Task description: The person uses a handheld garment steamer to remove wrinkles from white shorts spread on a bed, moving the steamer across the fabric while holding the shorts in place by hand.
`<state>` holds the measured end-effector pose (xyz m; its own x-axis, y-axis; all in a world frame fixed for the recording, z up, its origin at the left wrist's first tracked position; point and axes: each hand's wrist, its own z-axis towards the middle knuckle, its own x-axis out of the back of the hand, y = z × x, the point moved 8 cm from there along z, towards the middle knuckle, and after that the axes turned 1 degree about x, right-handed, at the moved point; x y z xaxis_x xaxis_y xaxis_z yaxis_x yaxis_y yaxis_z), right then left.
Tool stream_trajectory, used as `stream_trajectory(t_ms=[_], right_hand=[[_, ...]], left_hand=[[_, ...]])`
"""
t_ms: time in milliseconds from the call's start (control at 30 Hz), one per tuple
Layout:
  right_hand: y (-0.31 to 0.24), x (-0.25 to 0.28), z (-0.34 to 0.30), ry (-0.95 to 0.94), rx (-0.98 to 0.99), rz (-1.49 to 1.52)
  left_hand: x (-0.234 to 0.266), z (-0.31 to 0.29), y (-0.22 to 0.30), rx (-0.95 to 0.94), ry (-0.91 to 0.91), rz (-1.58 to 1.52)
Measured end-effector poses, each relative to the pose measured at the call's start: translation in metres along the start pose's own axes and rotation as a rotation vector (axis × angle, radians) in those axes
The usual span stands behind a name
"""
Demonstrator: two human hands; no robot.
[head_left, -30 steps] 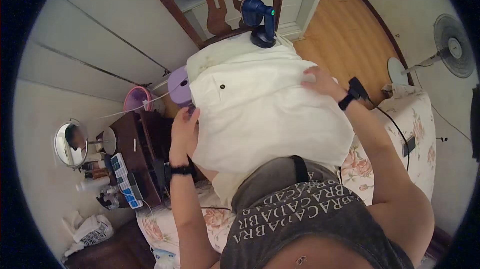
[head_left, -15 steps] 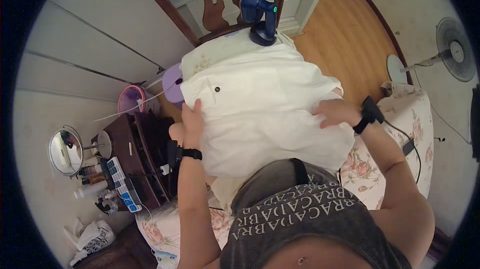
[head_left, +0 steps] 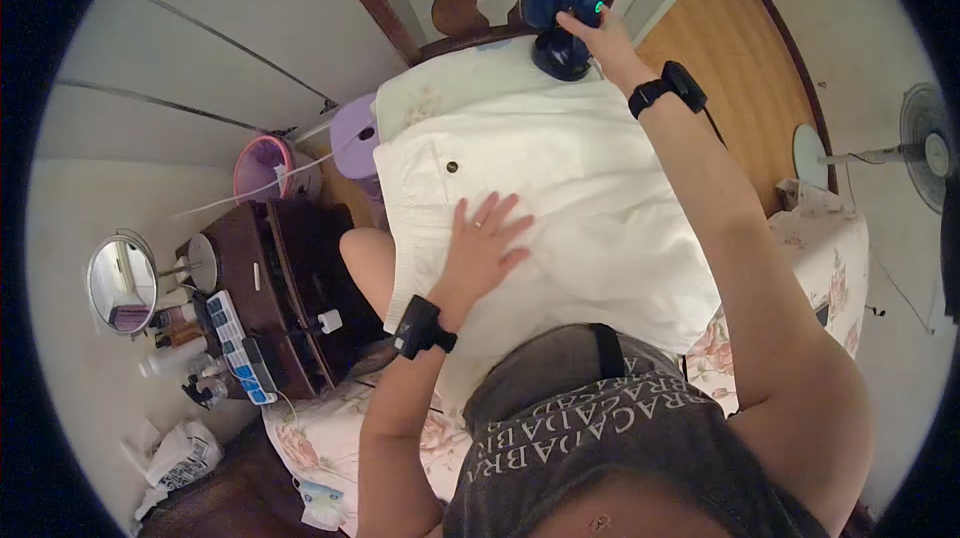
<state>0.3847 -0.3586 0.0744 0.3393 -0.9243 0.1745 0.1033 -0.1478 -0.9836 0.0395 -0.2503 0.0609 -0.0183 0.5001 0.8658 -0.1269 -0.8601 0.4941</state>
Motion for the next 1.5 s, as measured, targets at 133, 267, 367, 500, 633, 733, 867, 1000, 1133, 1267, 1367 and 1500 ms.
stream_trajectory(t_ms=[133, 267, 367, 500, 633, 733, 867, 1000, 1133, 1267, 1367, 1500], right_hand=[[-0.028, 0.004, 0.006, 0.065, 0.182, 0.0], [-0.109, 0.048, -0.017, 0.247, 0.359, -0.114], [-0.183, 0.08, -0.044, 0.356, 0.526, 0.004], [-0.243, 0.134, -0.063, 0.593, 0.67, 0.006], [-0.238, 0.211, -0.055, 0.552, 0.601, 0.099], [-0.197, 0.22, -0.051, 0.615, 0.619, 0.023], [-0.162, 0.195, -0.071, 0.6, 0.56, -0.014], [-0.12, 0.166, -0.072, 0.481, 0.354, -0.164], [-0.1, 0.119, -0.052, 0.279, 0.47, -0.426], [-0.06, 0.126, -0.022, 0.116, 0.48, -0.589], [-0.062, 0.13, -0.023, 0.132, 0.439, -0.713], [-0.034, 0.197, -0.029, 0.223, 0.406, -0.816]], left_hand=[[-0.006, -0.015, 0.002, -0.027, -0.06, -0.023], [-0.001, -0.024, -0.008, 0.014, -0.077, -0.108], [0.01, -0.012, -0.028, 0.111, 0.055, -0.268], [0.035, 0.004, -0.052, 0.157, 0.267, -0.118], [0.038, 0.039, -0.056, 0.231, 0.305, -0.029], [0.046, 0.048, -0.088, 0.271, 0.453, -0.027], [0.058, 0.043, -0.127, 0.66, 0.616, 0.086], [0.041, 0.052, -0.141, 0.677, 0.413, 0.22], [0.041, 0.038, -0.174, 0.678, 0.492, -0.176], [0.08, 0.005, -0.2, 0.671, 0.832, -0.735], [0.106, -0.063, -0.247, 0.765, 1.025, -0.685], [0.102, -0.076, -0.238, 0.904, 0.758, -0.124]])
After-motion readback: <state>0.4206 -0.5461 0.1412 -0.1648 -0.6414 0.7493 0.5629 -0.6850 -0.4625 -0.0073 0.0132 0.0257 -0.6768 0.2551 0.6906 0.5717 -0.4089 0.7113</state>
